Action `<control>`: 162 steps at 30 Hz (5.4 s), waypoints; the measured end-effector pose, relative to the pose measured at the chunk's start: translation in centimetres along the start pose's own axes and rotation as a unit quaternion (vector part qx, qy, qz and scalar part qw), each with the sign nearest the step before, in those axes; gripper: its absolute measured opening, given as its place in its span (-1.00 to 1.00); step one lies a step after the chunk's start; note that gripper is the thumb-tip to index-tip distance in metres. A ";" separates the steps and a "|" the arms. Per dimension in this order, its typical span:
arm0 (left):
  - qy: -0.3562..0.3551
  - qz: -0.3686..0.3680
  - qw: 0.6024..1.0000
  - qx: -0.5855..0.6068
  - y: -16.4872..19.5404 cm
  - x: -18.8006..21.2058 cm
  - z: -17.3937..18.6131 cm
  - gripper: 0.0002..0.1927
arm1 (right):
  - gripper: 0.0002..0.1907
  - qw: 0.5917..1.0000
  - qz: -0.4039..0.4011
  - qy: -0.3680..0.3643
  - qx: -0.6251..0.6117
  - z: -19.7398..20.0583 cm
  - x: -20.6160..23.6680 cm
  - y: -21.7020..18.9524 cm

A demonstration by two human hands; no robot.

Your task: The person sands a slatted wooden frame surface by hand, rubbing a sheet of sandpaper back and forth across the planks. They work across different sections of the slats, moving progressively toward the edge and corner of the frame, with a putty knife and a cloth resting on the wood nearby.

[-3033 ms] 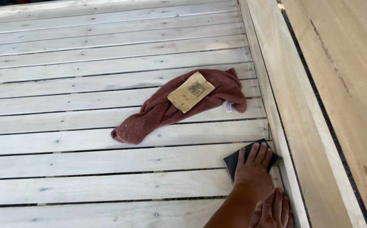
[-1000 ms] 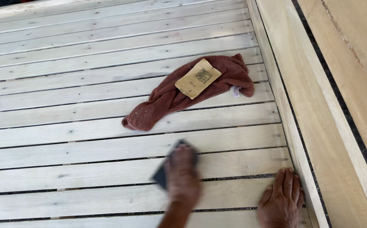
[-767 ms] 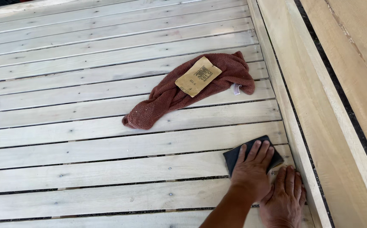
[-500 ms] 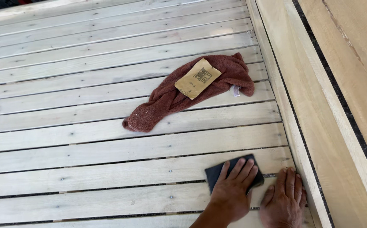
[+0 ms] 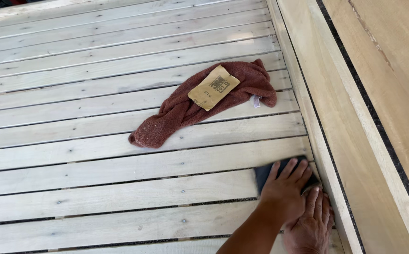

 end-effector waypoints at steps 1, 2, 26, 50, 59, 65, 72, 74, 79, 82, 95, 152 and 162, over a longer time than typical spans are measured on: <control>0.000 0.007 1.000 0.004 0.1 -0.7 0.1 -0.32 | -0.18 1.000 -0.006 -0.008 -0.004 0.0 0.1 0.2; 0.002 0.011 1.000 0.007 0.1 -0.9 0.2 -0.32 | -0.18 1.000 -0.004 -0.002 -0.008 0.2 0.1 0.2; -0.046 -0.017 0.999 -0.013 2.2 1.8 -1.7 -0.25 | -0.16 0.985 0.024 0.164 -0.054 3.9 6.9 3.7; 0.114 0.247 0.960 -0.069 -12.3 14.4 3.5 -0.33 | -0.19 0.990 0.027 0.135 -0.032 4.2 7.5 3.1; 0.080 0.124 0.989 0.002 -2.5 6.4 -3.0 -0.23 | -0.28 0.991 0.051 0.124 0.011 2.9 8.2 3.1; 0.137 0.180 0.964 -0.140 -15.1 18.4 4.1 -0.28 | -0.37 0.989 0.065 0.135 0.017 3.1 9.0 2.5; 0.155 0.471 0.859 -0.128 -24.3 28.7 6.8 -0.25 | -0.37 0.986 0.073 0.148 0.033 3.1 10.1 1.3; 0.100 0.347 0.929 -0.083 -17.6 23.0 2.2 -0.19 | -0.37 0.986 0.077 0.144 0.033 3.2 10.4 0.9; 0.003 0.092 0.995 0.030 -7.3 20.1 -3.9 -0.30 | -0.42 0.986 0.093 0.133 0.037 3.3 11.2 0.7; 0.073 0.174 0.974 -0.122 -15.4 28.2 0.9 -0.26 | -0.41 0.985 0.101 0.129 0.049 2.7 11.3 0.9; -0.018 0.192 0.981 -0.023 -12.1 28.9 -1.2 -0.25 | -0.25 0.996 -0.002 0.078 0.044 -2.4 17.9 -11.1; -0.035 0.344 0.938 -0.022 -23.6 42.2 6.4 -0.33 | -0.20 0.996 -0.016 0.066 0.064 -3.3 19.0 -14.4; -0.001 0.379 0.925 -0.030 -27.2 43.7 7.4 -0.35 | -0.21 0.996 -0.020 0.064 0.064 -3.4 19.1 -14.5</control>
Point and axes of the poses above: each hand's wrist, its own x-axis away from the middle knuckle, its own z-axis out of the back of the hand, y = z × x, the point moved 8 cm from there along -x, towards the middle knuckle, and after that the axes turned 1 degree about -y, right-handed, at the moved point
